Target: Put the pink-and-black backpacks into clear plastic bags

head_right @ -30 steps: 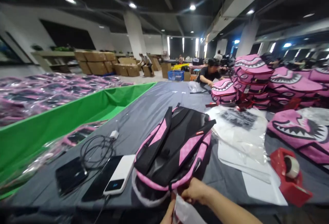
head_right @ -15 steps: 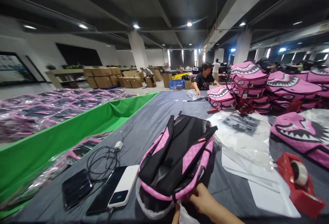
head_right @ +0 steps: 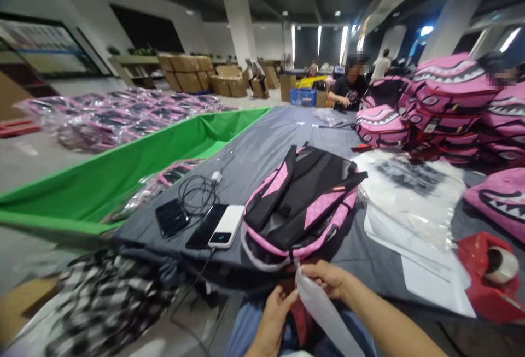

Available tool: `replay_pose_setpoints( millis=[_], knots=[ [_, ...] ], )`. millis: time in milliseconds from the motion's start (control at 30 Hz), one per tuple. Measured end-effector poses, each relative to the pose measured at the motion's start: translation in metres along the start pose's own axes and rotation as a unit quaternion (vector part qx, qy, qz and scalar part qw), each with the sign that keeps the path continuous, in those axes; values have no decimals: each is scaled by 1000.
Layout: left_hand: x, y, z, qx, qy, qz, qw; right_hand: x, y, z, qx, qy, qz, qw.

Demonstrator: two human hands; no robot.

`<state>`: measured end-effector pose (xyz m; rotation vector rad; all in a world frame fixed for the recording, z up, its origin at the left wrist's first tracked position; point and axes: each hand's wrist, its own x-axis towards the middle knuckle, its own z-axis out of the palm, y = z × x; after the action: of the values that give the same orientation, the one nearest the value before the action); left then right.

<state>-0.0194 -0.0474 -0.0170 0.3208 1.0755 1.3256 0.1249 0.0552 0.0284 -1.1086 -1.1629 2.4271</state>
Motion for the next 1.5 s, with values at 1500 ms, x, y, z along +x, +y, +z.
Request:
replay_pose_setpoints(
  millis=[1500],
  knots=[
    [65,224,8,270,88,296,912,-14,45,23,-705,177,-429,536]
  ],
)
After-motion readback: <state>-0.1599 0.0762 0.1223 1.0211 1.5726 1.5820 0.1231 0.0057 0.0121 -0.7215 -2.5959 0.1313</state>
